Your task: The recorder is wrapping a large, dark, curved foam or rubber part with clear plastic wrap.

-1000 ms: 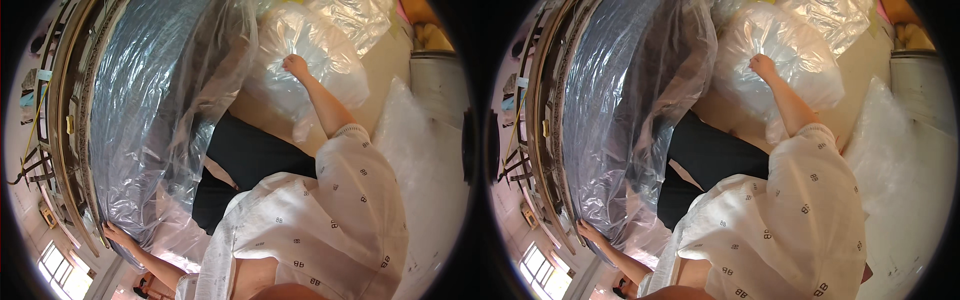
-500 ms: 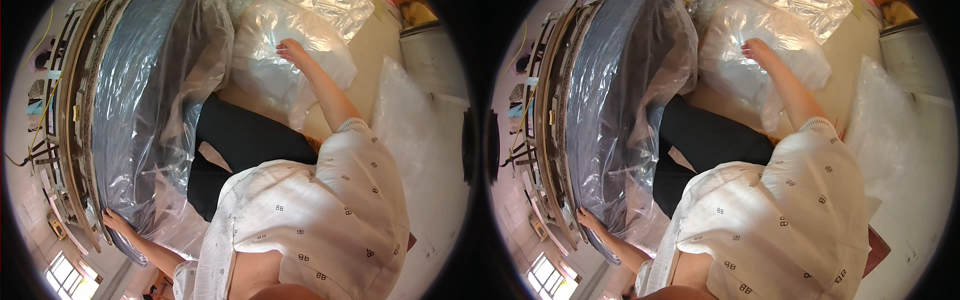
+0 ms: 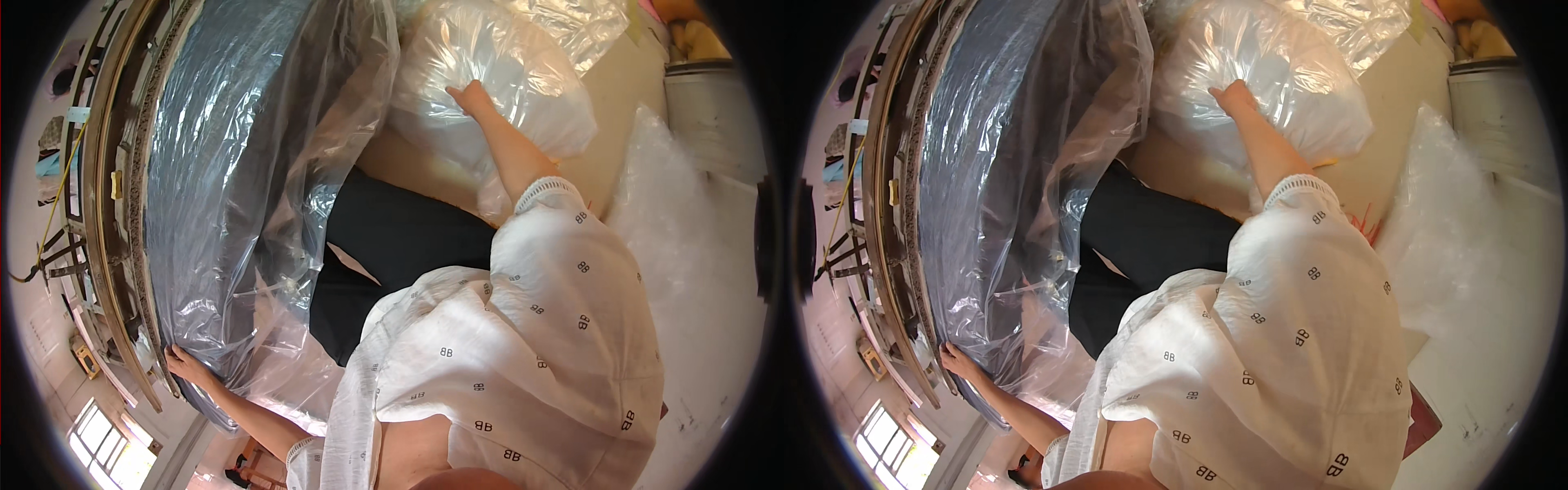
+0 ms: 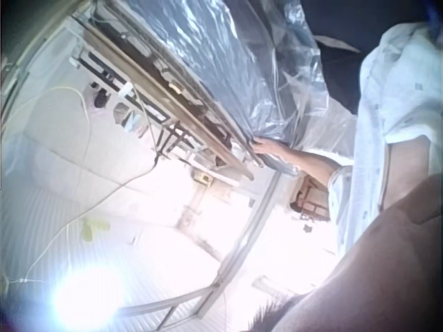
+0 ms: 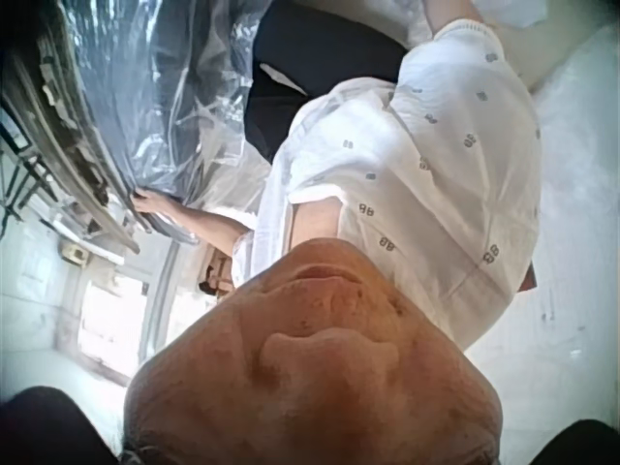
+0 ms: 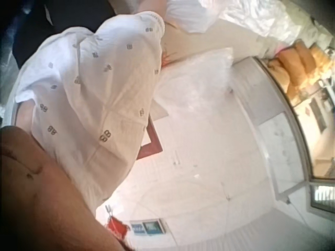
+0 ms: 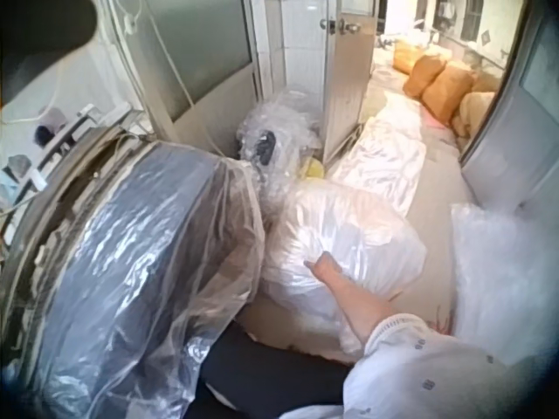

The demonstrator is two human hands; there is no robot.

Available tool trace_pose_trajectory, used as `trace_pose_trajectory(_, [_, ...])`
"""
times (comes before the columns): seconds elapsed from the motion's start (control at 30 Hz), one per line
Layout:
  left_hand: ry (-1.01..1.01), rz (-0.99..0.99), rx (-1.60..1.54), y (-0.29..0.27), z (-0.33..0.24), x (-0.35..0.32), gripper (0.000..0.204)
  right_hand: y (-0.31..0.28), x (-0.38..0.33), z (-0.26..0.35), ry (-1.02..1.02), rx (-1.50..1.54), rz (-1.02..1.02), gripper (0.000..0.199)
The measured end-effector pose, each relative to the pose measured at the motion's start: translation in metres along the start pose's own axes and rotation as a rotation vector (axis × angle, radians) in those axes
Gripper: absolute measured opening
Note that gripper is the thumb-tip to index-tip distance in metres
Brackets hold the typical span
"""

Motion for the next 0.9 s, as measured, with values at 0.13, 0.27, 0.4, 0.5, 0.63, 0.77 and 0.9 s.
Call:
trace_pose_trajectory(0.13, [0.006, 0.005, -0.011, 0.001, -0.005, 0.000, 0.048, -0.029, -0.022, -0.026, -0.086, 0.128, 0.153, 0.034])
trace_pose_trajectory(0.27, [0.022, -0.012, -0.003, 0.004, -0.005, 0.004, 0.049, -0.055, -0.047, -0.067, -0.120, 0.719, 0.301, 0.024])
trace_pose_trajectory(0.4, [0.035, -0.028, -0.007, 0.010, -0.003, 0.008, 0.048, -0.143, -0.055, -0.103, -0.231, 1.164, -0.170, 0.015])
trace_pose_trajectory(0.5, [0.030, 0.054, 0.074, 0.017, 0.013, 0.018, 0.044, -0.235, -0.070, -0.085, -0.374, 1.467, -0.211, 0.015])
trace_pose_trajectory(0.63, [0.189, -0.466, 0.119, -0.073, -0.111, 0.022, 0.037, -0.267, -0.146, 0.006, -0.707, 1.221, -0.312, 0.013])
trace_pose_trajectory(0.77, [0.328, 0.071, -1.185, -0.137, -0.334, -0.056, 0.033, -0.213, -0.242, 0.099, -1.170, 1.052, 0.294, 0.011])
trace_pose_trajectory(0.9, [0.425, 0.771, -1.824, -0.178, -0.454, -0.140, 0.047, -0.214, -0.335, 0.158, -1.661, 0.502, 0.207, 0.016])
Point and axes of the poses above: each hand's wrist, its own x-axis towards the middle knuckle, its own y-axis out of the palm, z = x × y, the point moved 2 cm from there along x, towards the middle knuckle, and after that the axes turned 5 degrees about x, right-handed, at the moved point
